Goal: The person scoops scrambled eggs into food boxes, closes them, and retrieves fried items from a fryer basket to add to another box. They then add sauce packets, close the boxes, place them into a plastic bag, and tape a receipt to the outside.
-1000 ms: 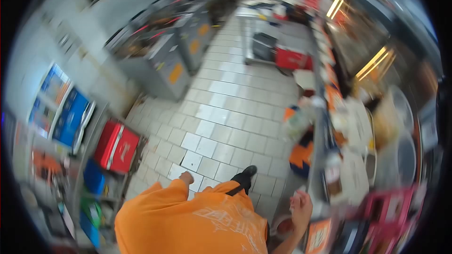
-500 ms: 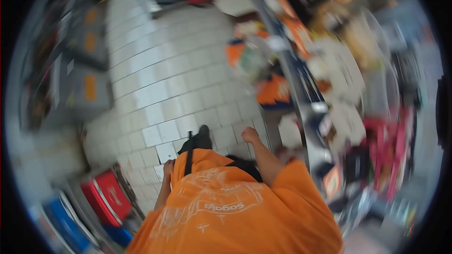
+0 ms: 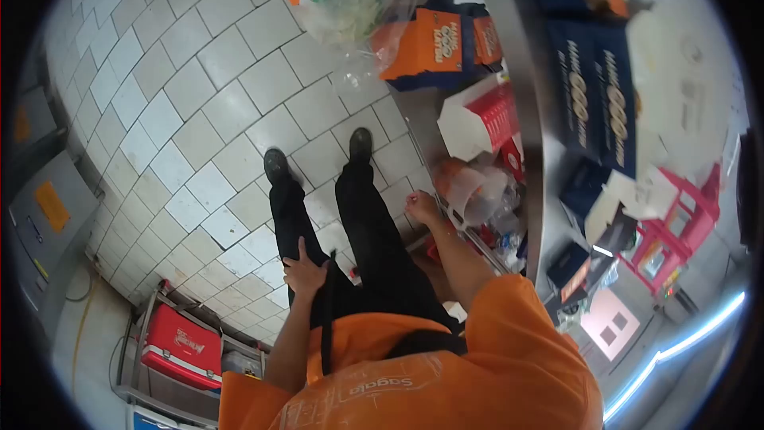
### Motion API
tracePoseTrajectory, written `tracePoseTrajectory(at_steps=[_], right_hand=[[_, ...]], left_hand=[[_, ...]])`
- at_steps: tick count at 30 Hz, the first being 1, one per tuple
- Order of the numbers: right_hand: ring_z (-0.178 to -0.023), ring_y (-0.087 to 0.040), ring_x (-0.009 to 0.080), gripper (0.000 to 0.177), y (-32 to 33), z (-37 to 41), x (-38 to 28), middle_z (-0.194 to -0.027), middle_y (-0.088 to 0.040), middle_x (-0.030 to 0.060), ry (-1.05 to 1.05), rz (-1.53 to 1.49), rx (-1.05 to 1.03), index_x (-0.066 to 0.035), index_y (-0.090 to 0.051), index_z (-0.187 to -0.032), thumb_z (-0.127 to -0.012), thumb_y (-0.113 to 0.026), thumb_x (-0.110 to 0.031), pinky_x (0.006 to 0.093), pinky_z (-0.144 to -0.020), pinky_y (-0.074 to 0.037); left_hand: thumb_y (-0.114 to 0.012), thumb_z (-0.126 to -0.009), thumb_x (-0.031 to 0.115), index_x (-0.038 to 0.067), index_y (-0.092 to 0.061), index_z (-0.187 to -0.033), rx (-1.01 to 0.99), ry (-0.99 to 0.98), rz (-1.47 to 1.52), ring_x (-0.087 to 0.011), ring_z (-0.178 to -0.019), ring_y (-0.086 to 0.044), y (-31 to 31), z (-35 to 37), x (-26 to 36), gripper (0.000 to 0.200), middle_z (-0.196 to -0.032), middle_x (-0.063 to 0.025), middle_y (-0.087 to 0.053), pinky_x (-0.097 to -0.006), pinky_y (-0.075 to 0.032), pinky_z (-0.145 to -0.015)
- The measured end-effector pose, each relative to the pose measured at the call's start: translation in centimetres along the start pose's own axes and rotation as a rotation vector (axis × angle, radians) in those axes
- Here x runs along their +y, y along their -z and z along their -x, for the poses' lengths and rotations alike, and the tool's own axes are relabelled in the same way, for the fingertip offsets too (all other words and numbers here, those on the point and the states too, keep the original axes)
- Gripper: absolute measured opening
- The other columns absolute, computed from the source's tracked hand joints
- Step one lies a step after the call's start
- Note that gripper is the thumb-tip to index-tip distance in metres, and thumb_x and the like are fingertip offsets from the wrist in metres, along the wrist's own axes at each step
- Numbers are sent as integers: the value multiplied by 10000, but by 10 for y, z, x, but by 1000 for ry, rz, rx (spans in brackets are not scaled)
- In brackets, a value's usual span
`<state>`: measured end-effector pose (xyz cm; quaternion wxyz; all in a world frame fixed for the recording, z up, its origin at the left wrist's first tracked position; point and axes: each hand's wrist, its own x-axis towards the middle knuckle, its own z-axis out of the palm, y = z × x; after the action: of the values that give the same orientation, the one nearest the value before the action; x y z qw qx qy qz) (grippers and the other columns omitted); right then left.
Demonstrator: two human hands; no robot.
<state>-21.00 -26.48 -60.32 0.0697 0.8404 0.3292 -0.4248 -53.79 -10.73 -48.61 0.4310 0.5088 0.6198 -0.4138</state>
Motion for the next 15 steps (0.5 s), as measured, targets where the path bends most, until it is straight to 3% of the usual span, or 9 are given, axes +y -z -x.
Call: tracePoseTrajectory(at_steps=[2, 4, 5, 8, 9, 11, 13, 15], right_hand=[[-683, -713, 190, 250, -17, -28, 4, -766, -737, 58, -110, -149, 52, -37, -656, -1019, -951, -589, -268, 331, -679, -554], [-651, -699, 169, 231, -26, -27, -9, -761, -735, 44, -33, -115, 104, -40, -648, -1030, -952, -594, -251, 320, -639, -547], [-652, -696, 155, 217, -17, -20, -27, -765, -735, 40, -18, -190, 13, -43, -649, -1023, -956, -596, -242, 313, -634, -545], [-645, -683, 129, 203, 16, 5, -81, -787, -732, 36, -20, -497, -225, -43, -649, -1022, -964, -609, -233, 291, -632, -541], [-664, -684, 129, 213, 38, 15, -99, -819, -733, 50, 14, -506, -274, -40, -650, -1027, -964, -615, -240, 290, -636, -543], [-683, -685, 129, 223, 79, 23, -132, -851, -735, 63, 81, -511, -309, -37, -650, -1033, -965, -621, -248, 290, -641, -545], [-733, -682, 123, 244, 113, 25, -157, -929, -732, 79, 170, -491, -411, -30, -645, -1062, -962, -629, -252, 289, -653, -550], [-776, -675, 120, 259, 123, 2, -186, -986, -726, 86, 239, -418, -426, -35, -637, -1092, -952, -649, -253, 287, -663, -549]], left_hand=[[-722, -765, 591, 335, -233, -1559, 117, -28, -177, -543, -1201, -487, -17, -3, 15, 967, -1474, -411, -285, -578, -420, -978], [-715, -772, 580, 333, -271, -1548, 139, -29, -166, -554, -1214, -464, -34, -11, 18, 927, -1485, -410, -264, -588, -400, -989], [-708, -780, 568, 331, -309, -1538, 143, -47, -171, -565, -1226, -442, -36, -11, 22, 889, -1496, -410, -243, -599, -380, -1000], [-683, -799, 565, 343, -352, -1517, 121, -111, -93, -547, -1290, -410, 3, -7, 32, 822, -1526, -384, -214, -576, -351, -1060], [-674, -804, 571, 348, -357, -1514, 71, -157, -85, -540, -1313, -399, 20, -5, 36, 808, -1537, -373, -207, -567, -351, -1073], [-642, -834, 573, 329, -412, -1487, 156, -188, -67, -513, -1350, -384, 79, 11, 52, 734, -1535, -362, -236, -548, -349, -1102], [-621, -856, 583, 310, -462, -1458, 223, -292, 179, -510, -1356, -380, 128, 14, 45, 680, -1515, -362, -284, -547, -348, -1112], [-614, -863, 589, 307, -489, -1438, 323, -397, 210, -510, -1377, -356, 149, -16, 30, 653, -1512, -338, -322, -538, -352, -1121]])
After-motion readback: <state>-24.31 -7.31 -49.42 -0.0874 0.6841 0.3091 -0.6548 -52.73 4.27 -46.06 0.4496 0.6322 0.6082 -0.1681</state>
